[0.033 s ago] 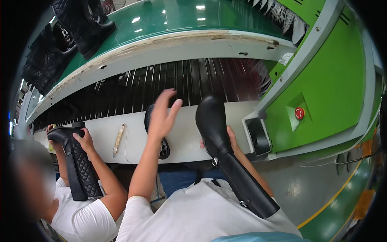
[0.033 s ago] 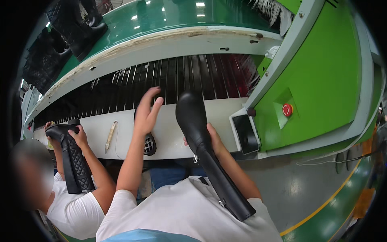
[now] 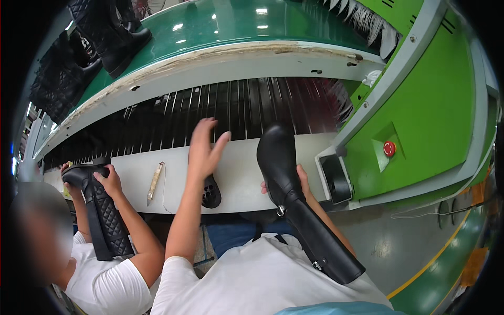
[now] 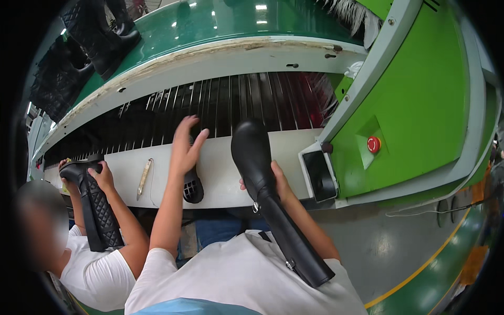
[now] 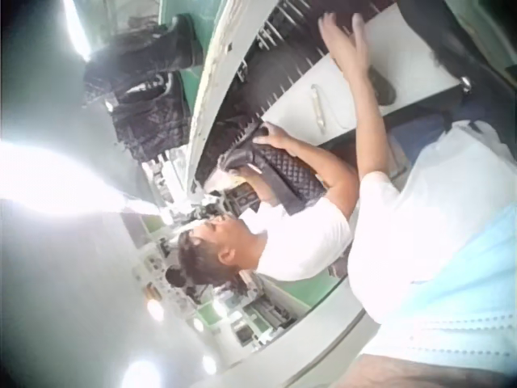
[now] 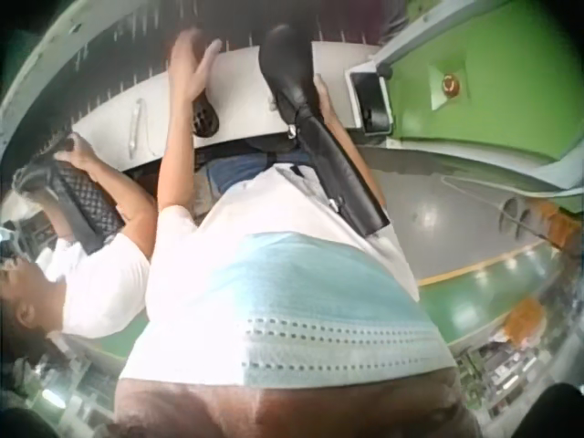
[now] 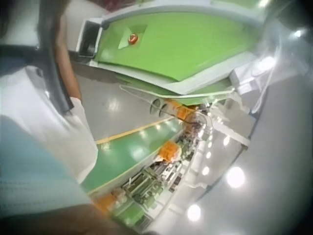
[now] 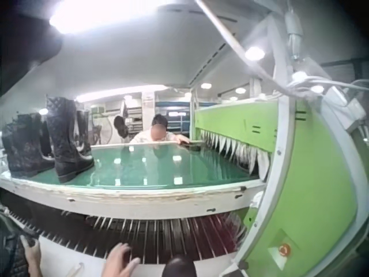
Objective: Manually inspect leather boots for quality control on a factory assembly line.
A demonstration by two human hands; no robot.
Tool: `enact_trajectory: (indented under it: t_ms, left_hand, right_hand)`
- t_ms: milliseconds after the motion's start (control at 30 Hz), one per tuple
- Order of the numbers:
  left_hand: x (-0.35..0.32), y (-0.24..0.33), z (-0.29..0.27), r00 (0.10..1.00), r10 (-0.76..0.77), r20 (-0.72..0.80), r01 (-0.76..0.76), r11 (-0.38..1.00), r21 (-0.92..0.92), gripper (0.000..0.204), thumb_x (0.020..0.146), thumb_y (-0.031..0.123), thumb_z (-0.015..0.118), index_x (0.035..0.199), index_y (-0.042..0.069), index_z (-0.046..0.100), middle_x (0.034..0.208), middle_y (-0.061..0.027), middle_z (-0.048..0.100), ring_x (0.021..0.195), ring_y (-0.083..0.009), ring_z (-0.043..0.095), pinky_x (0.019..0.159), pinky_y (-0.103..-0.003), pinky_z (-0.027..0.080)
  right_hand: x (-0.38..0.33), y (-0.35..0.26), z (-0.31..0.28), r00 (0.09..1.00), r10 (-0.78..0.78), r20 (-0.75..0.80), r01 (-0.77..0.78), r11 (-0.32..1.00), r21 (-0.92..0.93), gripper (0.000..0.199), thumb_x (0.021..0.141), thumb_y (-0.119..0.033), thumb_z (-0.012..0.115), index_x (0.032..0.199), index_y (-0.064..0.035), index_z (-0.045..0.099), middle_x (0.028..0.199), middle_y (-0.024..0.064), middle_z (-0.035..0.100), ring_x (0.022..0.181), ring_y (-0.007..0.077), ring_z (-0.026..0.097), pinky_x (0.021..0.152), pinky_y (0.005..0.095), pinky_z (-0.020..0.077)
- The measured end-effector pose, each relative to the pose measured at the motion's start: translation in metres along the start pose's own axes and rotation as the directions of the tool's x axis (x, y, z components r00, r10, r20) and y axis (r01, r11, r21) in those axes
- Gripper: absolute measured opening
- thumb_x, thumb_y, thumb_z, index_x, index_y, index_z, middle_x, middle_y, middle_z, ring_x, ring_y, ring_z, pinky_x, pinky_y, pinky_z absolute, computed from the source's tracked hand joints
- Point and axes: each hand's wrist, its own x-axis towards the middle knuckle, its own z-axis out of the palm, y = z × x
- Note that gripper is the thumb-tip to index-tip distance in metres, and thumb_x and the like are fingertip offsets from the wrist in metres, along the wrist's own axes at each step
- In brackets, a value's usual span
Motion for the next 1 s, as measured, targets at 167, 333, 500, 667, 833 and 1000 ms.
enact_trajectory:
  t_ms: [167,333,500,667,833,1000]
  left_hand:
    - [-0.022,-0.109,0.010,0.931,-0.340,0.134,0.304,0.925,0.229,0.071,0.097,0.041,0.083,0.146,-0.006,0.063,0.152,-0.0337,0.061,0.152,-0.0532,0.046,0.129,-0.058,0.034]
    - [-0.012,-0.042,0.011,0.998,-0.037,-0.059,0.049,0.973,0.226,0.094,0.092,0.030,0.090,0.169,0.006,0.040,0.171,-0.0285,0.045,0.164,-0.0515,0.033,0.132,-0.059,0.030]
    - [0.062,0.102,-0.070,0.962,0.263,0.069,-0.157,0.743,-0.651,0.126,0.087,0.059,0.089,0.178,0.007,0.019,0.182,-0.0227,0.030,0.169,-0.0432,0.029,0.134,-0.051,0.030]
    - [0.089,0.044,-0.132,0.992,0.030,-0.123,-0.100,0.779,-0.619,0.088,0.109,0.071,0.046,0.177,0.016,0.034,0.176,-0.0150,0.045,0.161,-0.0343,0.045,0.126,-0.052,0.038]
    - [0.075,0.002,-0.116,0.999,-0.033,-0.043,0.005,0.848,-0.530,0.055,0.112,0.043,0.065,0.153,0.006,0.065,0.145,-0.0124,0.073,0.135,-0.0239,0.069,0.116,-0.040,0.050]
    - [0.011,-0.120,-0.010,0.933,-0.332,0.136,0.313,0.938,0.148,0.082,0.090,0.052,0.091,0.147,-0.001,0.064,0.145,-0.0265,0.071,0.136,-0.0398,0.069,0.116,-0.049,0.053]
  right_hand:
    - [0.002,-0.002,-0.009,0.989,0.082,-0.123,-0.055,0.977,0.204,0.105,0.107,-0.083,0.025,0.146,0.0085,0.059,0.112,0.0308,0.077,0.100,0.0385,0.080,0.094,0.0468,0.0633]
    - [0.004,-0.008,-0.013,0.988,0.077,-0.134,-0.039,0.963,0.266,0.107,0.105,-0.085,0.025,0.141,0.0098,0.061,0.109,0.0345,0.075,0.090,0.0434,0.077,0.087,0.0508,0.0623]
    - [0.002,-0.027,-0.022,1.000,0.024,-0.003,-0.022,0.959,0.284,0.115,0.101,-0.088,0.028,0.139,0.0158,0.060,0.112,0.0423,0.071,0.098,0.0524,0.073,0.095,0.0563,0.0587]
    - [-0.021,-0.091,-0.035,0.998,-0.017,0.065,-0.009,0.927,0.375,0.125,0.092,-0.097,0.036,0.138,0.0169,0.061,0.126,0.0431,0.068,0.116,0.0564,0.069,0.102,0.0590,0.0570]
    - [-0.036,-0.107,-0.046,0.999,-0.024,0.021,0.017,0.955,0.295,0.125,0.093,-0.097,0.035,0.132,0.0179,0.064,0.126,0.0425,0.068,0.108,0.0550,0.072,0.098,0.0579,0.0577]
    - [-0.024,-0.044,-0.026,0.978,0.209,0.012,-0.206,0.950,0.235,0.103,0.105,-0.085,0.031,0.115,0.0097,0.071,0.106,0.0313,0.073,0.099,0.0450,0.073,0.095,0.0536,0.0591]
